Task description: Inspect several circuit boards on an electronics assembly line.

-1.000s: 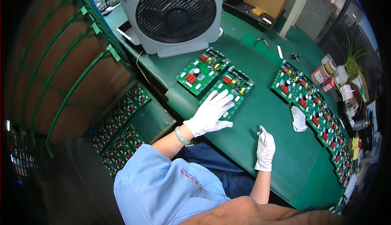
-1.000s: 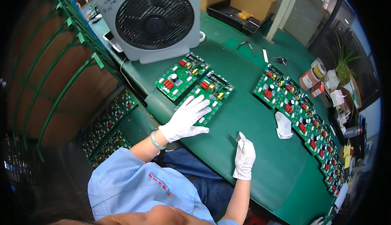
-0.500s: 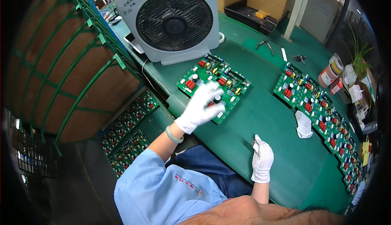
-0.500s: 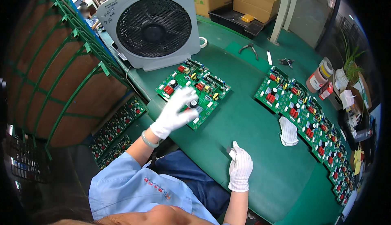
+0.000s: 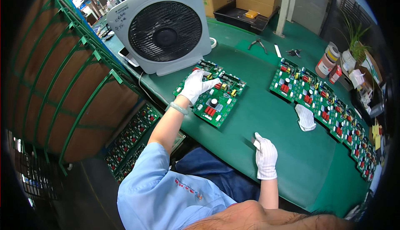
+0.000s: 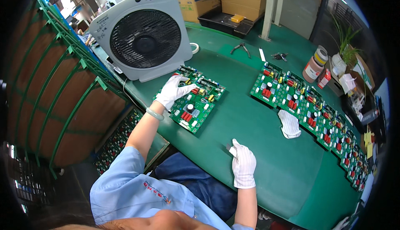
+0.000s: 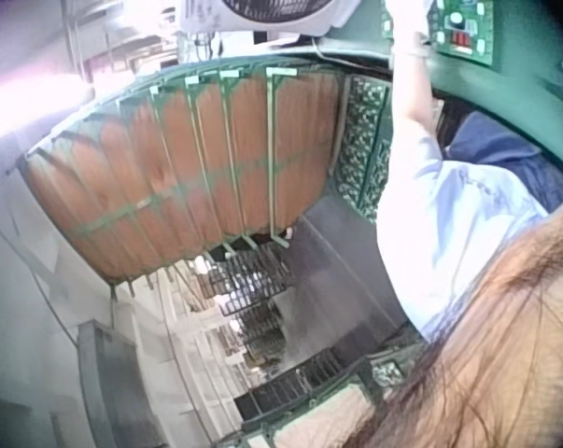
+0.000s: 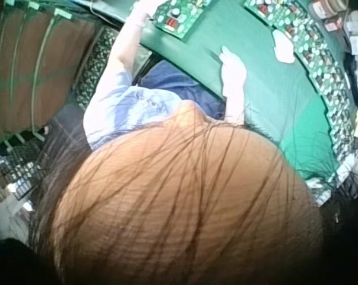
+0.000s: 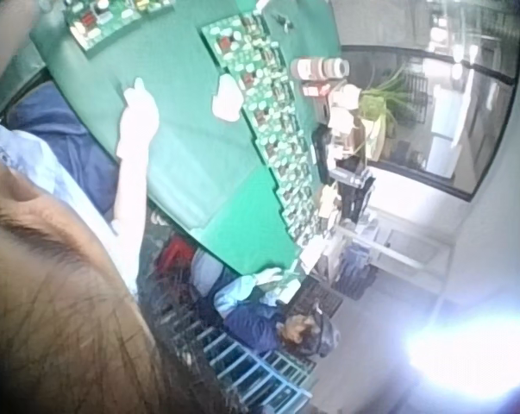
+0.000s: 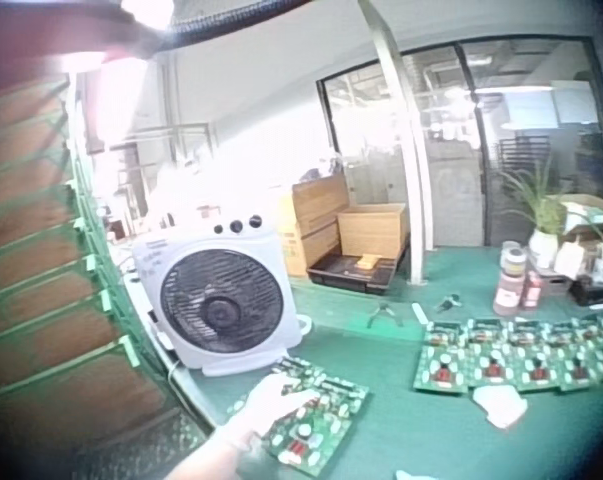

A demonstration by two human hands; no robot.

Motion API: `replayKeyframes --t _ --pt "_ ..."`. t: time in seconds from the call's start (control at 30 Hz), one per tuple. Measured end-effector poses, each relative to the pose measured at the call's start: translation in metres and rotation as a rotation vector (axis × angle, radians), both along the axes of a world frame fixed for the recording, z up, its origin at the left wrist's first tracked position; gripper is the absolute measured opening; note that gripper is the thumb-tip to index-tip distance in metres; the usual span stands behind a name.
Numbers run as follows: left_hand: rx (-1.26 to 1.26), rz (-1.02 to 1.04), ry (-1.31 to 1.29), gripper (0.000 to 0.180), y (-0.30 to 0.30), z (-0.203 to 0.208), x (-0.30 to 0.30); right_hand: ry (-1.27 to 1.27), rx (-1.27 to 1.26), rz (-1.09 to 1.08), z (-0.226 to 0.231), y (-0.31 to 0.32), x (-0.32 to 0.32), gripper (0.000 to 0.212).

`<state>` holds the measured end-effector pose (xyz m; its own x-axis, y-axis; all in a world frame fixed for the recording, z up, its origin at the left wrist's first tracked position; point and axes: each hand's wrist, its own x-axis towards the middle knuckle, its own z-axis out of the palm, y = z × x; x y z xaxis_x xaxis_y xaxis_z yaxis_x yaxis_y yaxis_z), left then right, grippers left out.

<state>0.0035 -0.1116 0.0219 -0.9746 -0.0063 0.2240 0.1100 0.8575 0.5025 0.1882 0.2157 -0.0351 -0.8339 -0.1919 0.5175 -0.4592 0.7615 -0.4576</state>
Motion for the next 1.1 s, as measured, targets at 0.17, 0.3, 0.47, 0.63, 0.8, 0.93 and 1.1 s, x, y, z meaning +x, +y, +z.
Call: replayKeyframes --t 0.17,0.3,0.47,0.63,0.8,0.93,1.1 --pt "-0.053 -0.051 -0.062 0.082 0.02 0.012 0.017 0.019 -0.026 -0.011 -0.001 0.001 0.0 0.039" --pt "-0.18 -0.105 -0.097 0.092 0.03 0.021 0.037 0.041 -0.021 -0.005 -0.003 0.002 -0.001 0.042" --pt "-0.306 -0.126 -0.055 0.091 0.04 0.01 0.048 0.013 -0.027 -0.015 -0.003 0.003 0.0 0.035" --pt "-0.315 -0.004 -0.013 0.082 0.049 0.003 0.045 0.039 -0.035 -0.022 -0.004 0.002 0.001 0.036" --pt "-0.222 -0.006 0.098 0.034 0.051 0.002 0.044 0.027 -0.056 -0.009 -0.003 0.003 0.0 0.038" --pt "-0.314 0.02 0.078 0.021 0.051 -0.006 0.032 0.013 -0.044 -0.022 -0.003 0.002 0.0 0.038" --pt "-0.311 -0.041 0.285 0.018 0.042 -0.027 0.028 0.024 -0.058 -0.028 -0.005 0.003 -0.001 0.037"
